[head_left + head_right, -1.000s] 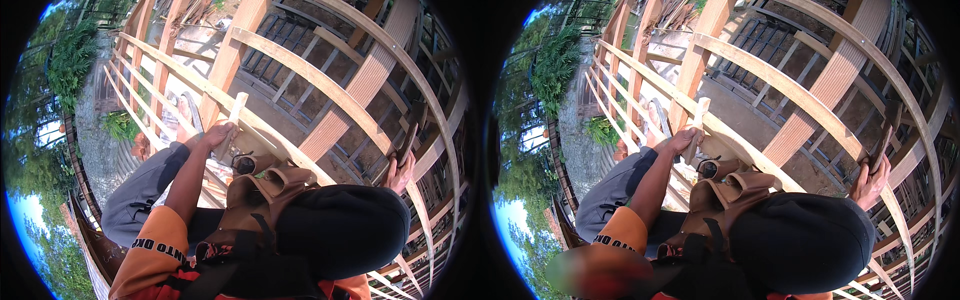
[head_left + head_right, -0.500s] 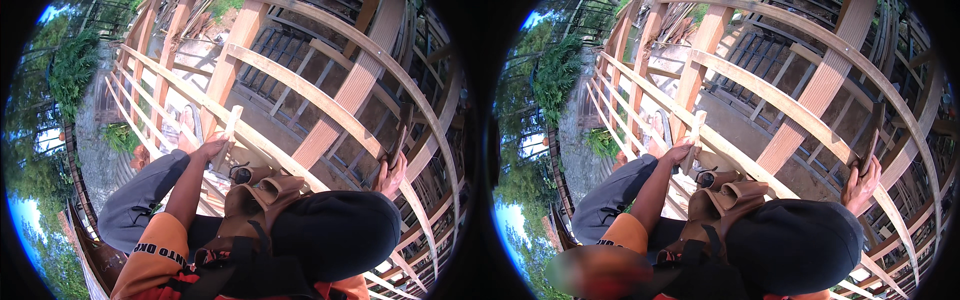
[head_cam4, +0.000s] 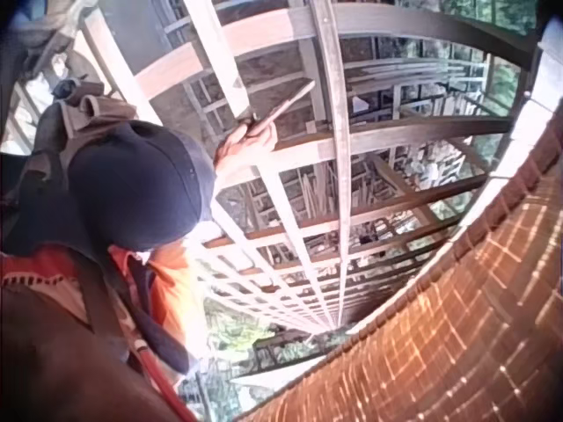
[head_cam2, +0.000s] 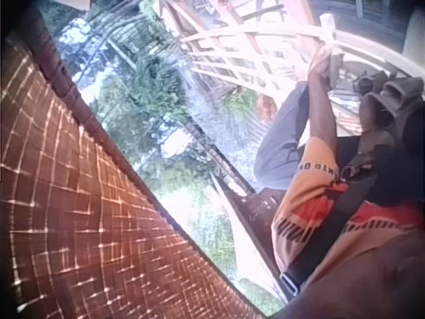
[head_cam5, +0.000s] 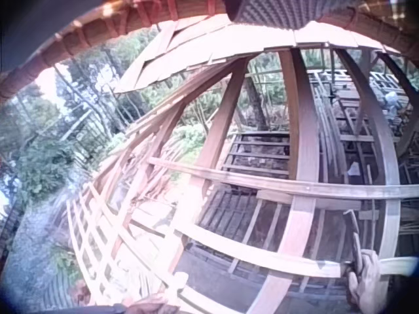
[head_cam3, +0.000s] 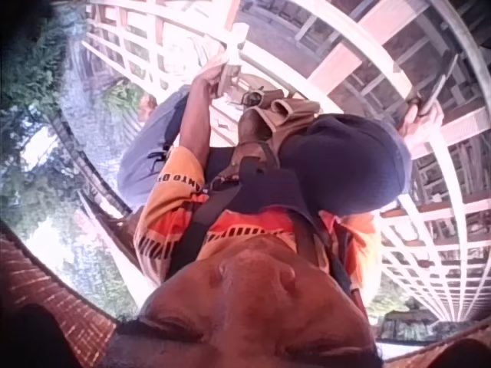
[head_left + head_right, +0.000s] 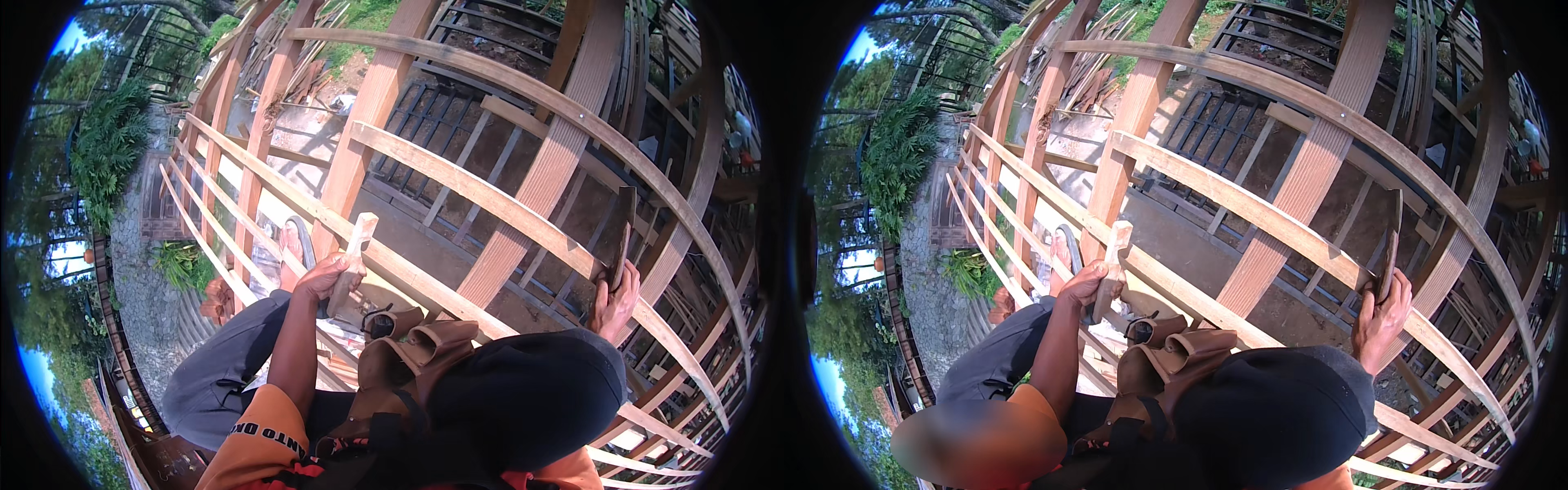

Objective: The person uses a hammer to secure wooden slats onto a roof framework, marking positions with a pencil and tapping the slats into alignment.

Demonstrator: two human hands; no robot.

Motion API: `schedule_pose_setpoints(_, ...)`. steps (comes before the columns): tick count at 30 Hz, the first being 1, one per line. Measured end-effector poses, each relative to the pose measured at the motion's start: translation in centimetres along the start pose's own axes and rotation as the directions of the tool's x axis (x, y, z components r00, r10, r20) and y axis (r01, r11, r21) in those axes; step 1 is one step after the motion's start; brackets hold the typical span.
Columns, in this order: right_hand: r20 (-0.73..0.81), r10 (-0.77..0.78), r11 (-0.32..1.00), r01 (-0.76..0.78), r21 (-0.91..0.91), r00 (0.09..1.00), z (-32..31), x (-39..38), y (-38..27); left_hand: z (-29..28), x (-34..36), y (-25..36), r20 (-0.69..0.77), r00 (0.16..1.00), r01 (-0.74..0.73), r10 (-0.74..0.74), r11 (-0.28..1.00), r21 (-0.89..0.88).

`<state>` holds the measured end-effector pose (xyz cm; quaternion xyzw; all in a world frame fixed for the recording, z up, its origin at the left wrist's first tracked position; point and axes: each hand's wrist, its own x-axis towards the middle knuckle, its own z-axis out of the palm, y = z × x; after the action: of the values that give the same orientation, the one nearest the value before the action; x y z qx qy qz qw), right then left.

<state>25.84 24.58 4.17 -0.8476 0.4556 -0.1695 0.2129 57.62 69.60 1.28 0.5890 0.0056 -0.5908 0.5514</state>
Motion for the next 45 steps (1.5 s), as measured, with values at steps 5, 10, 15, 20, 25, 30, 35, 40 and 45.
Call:
schedule_pose_setpoints(5,-0.033,-0.043,0.999,0.043,0.001,0.999,0.2,0.0,-0.7,9.7,2.9,14.0,0.018,0.95,-0.313,0.312,0.95,0.005)
schedule_pose_setpoints(10,-0.074,-0.019,1.0,0.02,0.015,0.997,-0.8,0.0,-0.6,15.8,12.6,22.2,-0.007,0.95,-0.304,0.312,0.931,0.203)
schedule_pose_setpoints(15,-0.074,-0.01,0.998,0.014,0.058,0.997,-0.3,-0.1,-1.6,15.9,19.5,23.8,-0.026,0.96,-0.266,0.278,0.939,0.216)
schedule_pose_setpoints(20,-0.099,0.014,0.998,-0.007,0.069,0.995,-0.2,-0.1,-1.3,15.6,22.0,22.9,-0.016,0.981,-0.182,0.193,0.948,0.263)
schedule_pose_setpoints(25,-0.119,-0.01,0.999,0.014,0.029,0.993,0.3,-0.4,-1.3,15.8,22.7,23.8,0.006,0.982,-0.18,0.186,0.942,0.282)
schedule_pose_setpoints(30,-0.15,-0.088,0.996,0.092,0.015,0.985,1.1,-0.4,-1.4,15.9,23.6,24.6,-0.067,0.972,-0.184,0.226,0.905,0.384)
schedule_pose_setpoints(35,-0.164,-0.041,0.999,0.039,-0.015,0.986,0.8,-0.3,-2.0,15.9,23.8,23.0,-0.042,0.965,-0.232,0.258,0.917,0.325)
schedule_pose_setpoints(40,-0.206,-0.056,0.998,0.056,-0.008,0.977,1.6,-0.7,-1.3,15.7,23.7,22.8,-0.057,0.965,-0.222,0.256,0.913,0.341)
schedule_pose_setpoints(45,-0.239,-0.066,0.998,0.065,-0.013,0.969,2.0,-0.9,-1.4,15.8,23.7,22.4,-0.088,0.95,-0.247,0.298,0.896,0.369)
